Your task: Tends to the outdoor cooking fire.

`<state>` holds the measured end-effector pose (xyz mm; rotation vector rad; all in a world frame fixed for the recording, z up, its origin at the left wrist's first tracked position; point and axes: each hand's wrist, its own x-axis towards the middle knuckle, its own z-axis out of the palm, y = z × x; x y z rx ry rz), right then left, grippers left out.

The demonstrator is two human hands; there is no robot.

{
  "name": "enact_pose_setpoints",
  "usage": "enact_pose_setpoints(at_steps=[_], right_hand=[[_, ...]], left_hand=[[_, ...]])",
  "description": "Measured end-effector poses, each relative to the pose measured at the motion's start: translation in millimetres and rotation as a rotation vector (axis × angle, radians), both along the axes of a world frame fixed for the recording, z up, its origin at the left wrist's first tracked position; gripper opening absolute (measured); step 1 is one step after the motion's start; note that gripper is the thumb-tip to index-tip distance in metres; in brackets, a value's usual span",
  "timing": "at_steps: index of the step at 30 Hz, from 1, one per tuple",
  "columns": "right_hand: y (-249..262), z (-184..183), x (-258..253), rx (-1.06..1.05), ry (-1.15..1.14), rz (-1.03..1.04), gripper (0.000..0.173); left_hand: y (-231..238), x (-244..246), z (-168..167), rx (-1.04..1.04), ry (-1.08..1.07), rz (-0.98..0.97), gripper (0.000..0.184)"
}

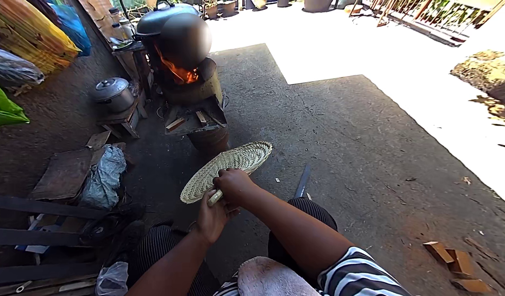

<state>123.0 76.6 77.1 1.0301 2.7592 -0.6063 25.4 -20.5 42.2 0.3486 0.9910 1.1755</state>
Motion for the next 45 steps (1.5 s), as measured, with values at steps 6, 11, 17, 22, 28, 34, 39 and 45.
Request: enact_pose_setpoints(at_steps=[6, 11, 17, 22, 28, 34, 39, 45], right_hand=[[-4, 12, 12, 0.039, 0.048, -0.039, 0.027], [-16, 24, 24, 0.021, 0.088, -0.023, 0.034], [-20, 28, 37, 0.025, 0.065, -0.013, 0.03], [-23, 31, 45, -0.006, 0.048, -0.007, 0.033], [-23, 33, 51, -0.001, 0.072, 0.019, 0.034], [-21, 29, 47, 0.019, 0.115, 0.032, 0.033], [-20, 27, 42, 0.018, 0.067, 0.044, 0.036], [-20, 25, 36, 0.026, 0.062, 0.042, 0.039]], left_hand=[[14, 7, -15, 0.048, 0.053, 0.023, 0.063], [19, 19, -21, 0.101, 0.041, 0.089, 0.069], [24, 20, -21, 0.18, -0.037, -0.001, 0.075], [23, 23, -19, 0.191, -0.023, -0.031, 0.075], [21, 24, -15, 0.189, 0.002, -0.003, 0.073], [16, 23, -2, 0.097, 0.058, 0.045, 0.071], [15, 19, 3, -0.01, -0.01, 0.044, 0.066], [14, 15, 11, -0.084, -0.072, 0.07, 0.062]])
